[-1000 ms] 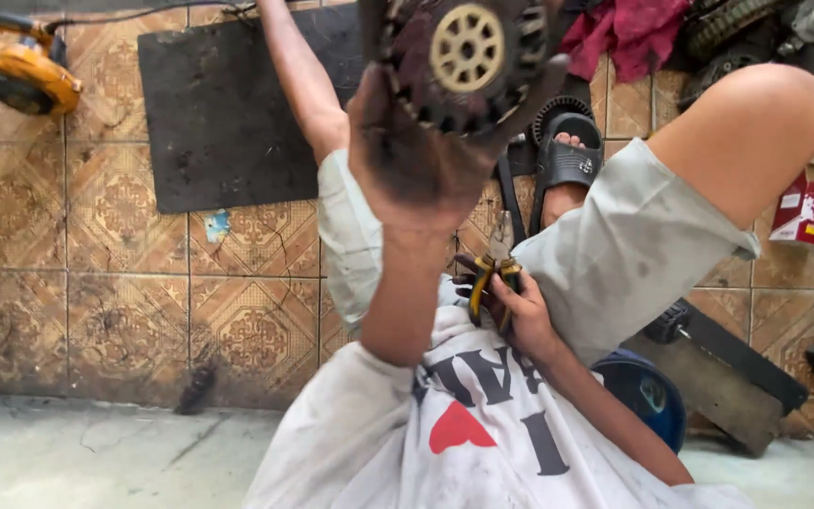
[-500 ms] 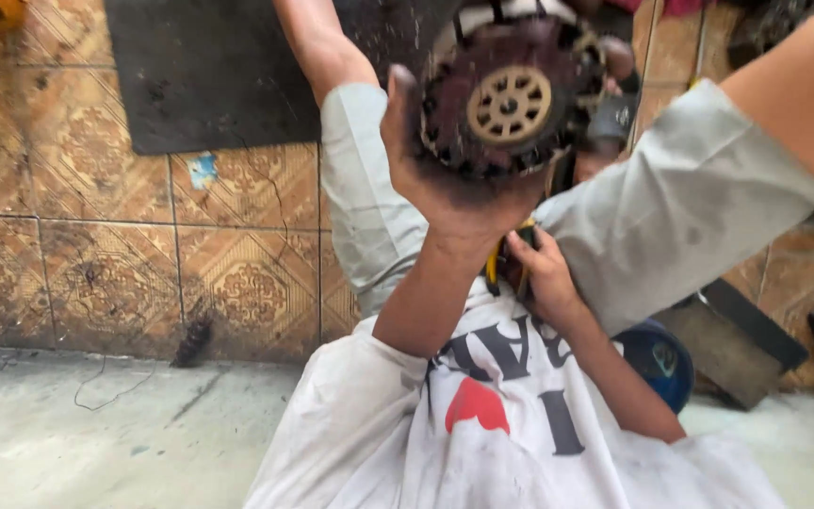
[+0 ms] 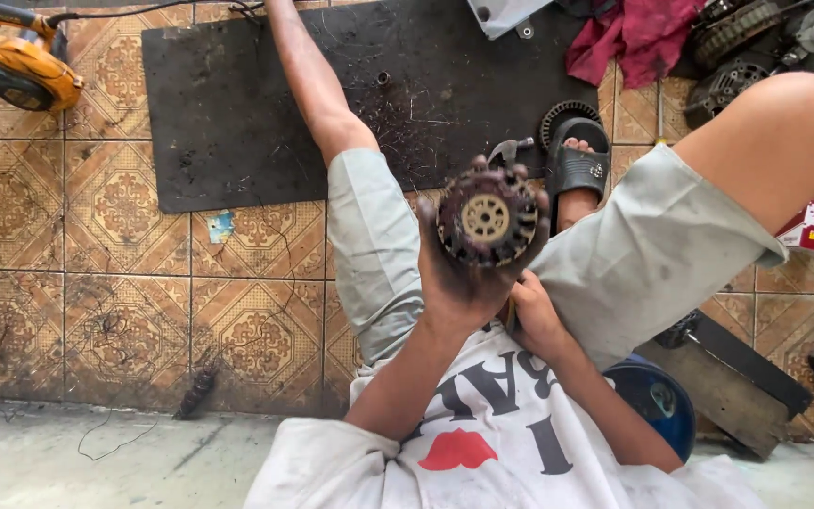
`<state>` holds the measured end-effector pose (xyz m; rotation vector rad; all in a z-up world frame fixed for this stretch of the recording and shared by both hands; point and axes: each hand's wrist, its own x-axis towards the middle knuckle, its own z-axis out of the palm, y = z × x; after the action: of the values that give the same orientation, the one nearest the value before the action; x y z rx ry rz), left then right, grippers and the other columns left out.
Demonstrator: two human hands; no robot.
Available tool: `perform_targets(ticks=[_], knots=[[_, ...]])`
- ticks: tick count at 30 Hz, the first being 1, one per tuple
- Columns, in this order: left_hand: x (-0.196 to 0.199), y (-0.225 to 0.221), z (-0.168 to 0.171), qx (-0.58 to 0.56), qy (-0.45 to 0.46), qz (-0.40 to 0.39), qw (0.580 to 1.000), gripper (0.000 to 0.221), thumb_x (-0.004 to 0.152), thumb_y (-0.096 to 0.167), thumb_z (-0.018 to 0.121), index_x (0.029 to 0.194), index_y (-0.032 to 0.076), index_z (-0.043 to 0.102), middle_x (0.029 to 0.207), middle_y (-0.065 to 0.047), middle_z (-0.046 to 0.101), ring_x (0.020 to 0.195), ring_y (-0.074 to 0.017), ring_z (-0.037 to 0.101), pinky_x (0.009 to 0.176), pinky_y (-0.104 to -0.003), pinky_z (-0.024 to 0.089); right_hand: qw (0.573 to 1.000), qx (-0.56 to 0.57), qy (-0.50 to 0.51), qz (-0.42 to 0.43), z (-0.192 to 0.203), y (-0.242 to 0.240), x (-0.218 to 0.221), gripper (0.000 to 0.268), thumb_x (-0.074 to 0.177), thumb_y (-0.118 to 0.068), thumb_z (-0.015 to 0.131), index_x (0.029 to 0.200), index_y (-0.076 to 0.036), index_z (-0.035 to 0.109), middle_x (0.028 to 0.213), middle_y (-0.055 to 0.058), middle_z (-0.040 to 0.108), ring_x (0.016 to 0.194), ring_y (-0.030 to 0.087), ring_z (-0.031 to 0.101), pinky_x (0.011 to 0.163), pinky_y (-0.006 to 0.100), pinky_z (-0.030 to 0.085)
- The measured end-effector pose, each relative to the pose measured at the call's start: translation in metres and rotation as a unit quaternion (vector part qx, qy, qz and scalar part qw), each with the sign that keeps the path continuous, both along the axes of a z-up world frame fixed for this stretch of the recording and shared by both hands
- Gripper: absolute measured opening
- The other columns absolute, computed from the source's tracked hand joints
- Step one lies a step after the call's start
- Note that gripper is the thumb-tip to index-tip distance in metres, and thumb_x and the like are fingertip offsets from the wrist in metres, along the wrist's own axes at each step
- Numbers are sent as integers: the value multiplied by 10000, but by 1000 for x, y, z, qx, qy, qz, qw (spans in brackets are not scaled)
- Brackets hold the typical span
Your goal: Removing copper wire windings from an electric motor stator using pliers
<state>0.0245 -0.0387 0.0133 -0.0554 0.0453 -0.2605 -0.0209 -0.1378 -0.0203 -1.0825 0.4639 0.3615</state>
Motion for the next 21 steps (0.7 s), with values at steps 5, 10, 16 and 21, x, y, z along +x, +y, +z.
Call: perform_targets(ticks=[5, 10, 16, 21], knots=[[-27, -5, -15, -122, 91, -11, 988, 822, 1011, 656, 634, 1585, 105, 429, 1595, -267, 362, 1390, -508, 430, 1175, -648, 369, 998, 7, 61, -12, -39, -10, -10, 70, 914, -98, 705, 904, -55, 651, 668, 112, 556, 549, 207, 599, 553, 364, 526], [-28, -10, -45, -120, 41, -67, 990, 930, 1003, 764, 573, 1583, 57, 402, 1553, -280, 413, 1403, -535, 435, 1171, -722, 384, 992, 1, 124, -9, -79, -28, -31, 96, 916, -102, 711, 971, -60, 644, 749, 144, 579, 610, 250, 619, 591, 420, 538], [-17, -10, -60, -99, -115, 28, 988, 900, 1051, 651, 535, 1569, -51, 313, 1400, -534, 362, 1170, -740, 499, 845, -812, 498, 992, 18, 125, -11, -107, -32, -39, 169, 919, -107, 719, 1059, -67, 634, 857, 186, 610, 691, 306, 645, 641, 495, 553], [-17, -14, -73, -18, -118, 34, 992, 874, 1040, 714, 407, 1584, 41, 283, 1478, -426, 373, 1284, -638, 487, 1009, -760, 466, 994, 30, 101, -30, -120, -30, -40, 252, 921, -112, 727, 1148, -74, 624, 965, 229, 641, 772, 362, 671, 690, 570, 568]])
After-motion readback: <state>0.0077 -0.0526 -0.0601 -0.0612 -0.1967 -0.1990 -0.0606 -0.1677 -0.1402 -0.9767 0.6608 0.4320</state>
